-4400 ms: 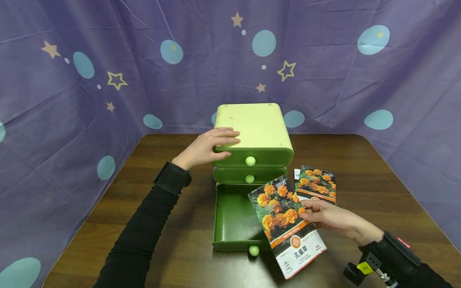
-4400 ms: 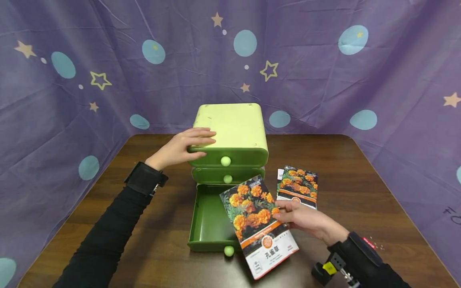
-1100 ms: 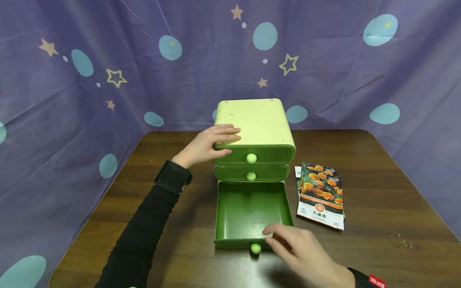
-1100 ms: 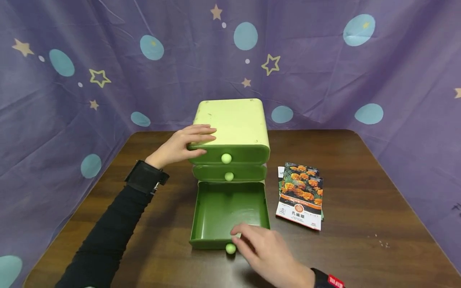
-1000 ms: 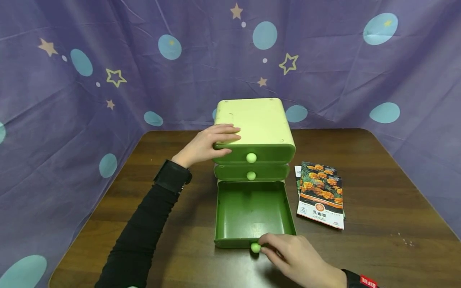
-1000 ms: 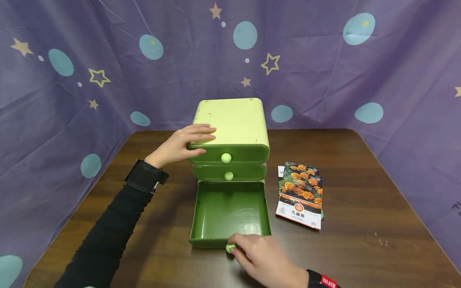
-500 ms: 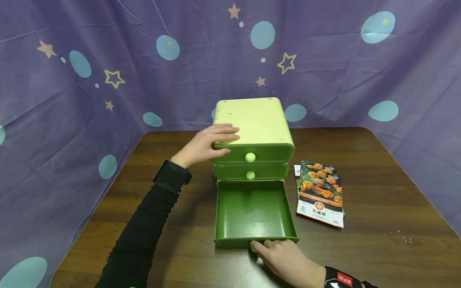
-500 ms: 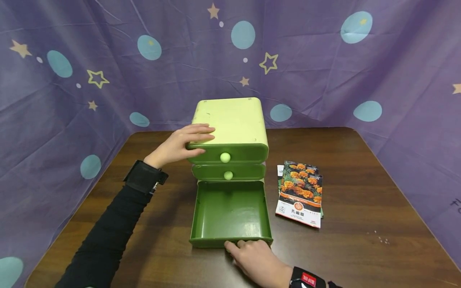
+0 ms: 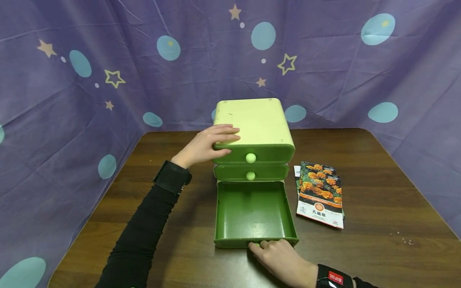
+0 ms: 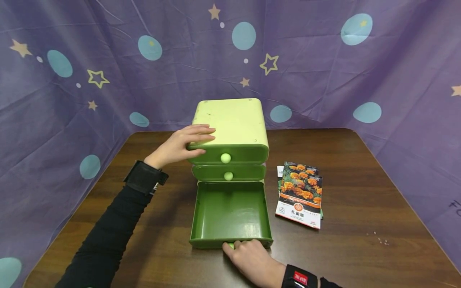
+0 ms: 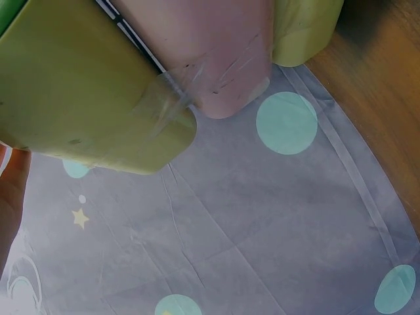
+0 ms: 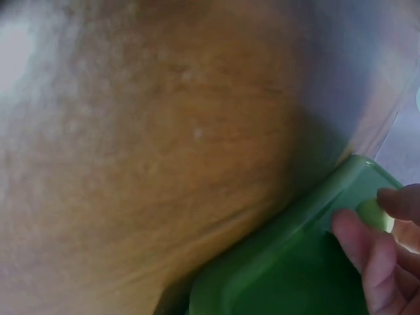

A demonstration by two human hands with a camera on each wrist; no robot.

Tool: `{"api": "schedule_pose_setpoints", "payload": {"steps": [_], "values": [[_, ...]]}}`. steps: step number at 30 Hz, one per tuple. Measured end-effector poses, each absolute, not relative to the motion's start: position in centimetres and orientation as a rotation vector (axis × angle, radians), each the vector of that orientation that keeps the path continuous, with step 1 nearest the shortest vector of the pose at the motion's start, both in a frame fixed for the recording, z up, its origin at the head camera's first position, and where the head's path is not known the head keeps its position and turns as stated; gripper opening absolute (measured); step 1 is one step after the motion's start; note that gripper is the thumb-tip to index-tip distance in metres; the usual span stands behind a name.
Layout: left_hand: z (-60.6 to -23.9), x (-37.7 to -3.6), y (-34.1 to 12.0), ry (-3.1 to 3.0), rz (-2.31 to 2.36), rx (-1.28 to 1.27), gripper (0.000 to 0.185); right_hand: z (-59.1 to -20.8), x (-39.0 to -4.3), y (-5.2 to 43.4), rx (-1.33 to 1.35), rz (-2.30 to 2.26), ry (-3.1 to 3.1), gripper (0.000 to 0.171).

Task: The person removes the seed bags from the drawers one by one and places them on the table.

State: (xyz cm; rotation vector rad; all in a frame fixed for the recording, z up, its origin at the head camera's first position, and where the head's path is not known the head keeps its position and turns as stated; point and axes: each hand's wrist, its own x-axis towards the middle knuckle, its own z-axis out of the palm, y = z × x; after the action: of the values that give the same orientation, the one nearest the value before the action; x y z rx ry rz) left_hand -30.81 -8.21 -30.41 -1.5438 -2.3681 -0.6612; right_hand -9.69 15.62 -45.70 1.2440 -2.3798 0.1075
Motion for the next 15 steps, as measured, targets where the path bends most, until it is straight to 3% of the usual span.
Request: {"api": "schedule_pose_setpoints", "payload": {"steps": [15], "values": [[-30.5, -30.7, -8.3, -2.332, -0.678, -1.559, 0.042, -43.9, -12.0, 15.5, 1.177, 0.130, -2.346, 0.037]]}}
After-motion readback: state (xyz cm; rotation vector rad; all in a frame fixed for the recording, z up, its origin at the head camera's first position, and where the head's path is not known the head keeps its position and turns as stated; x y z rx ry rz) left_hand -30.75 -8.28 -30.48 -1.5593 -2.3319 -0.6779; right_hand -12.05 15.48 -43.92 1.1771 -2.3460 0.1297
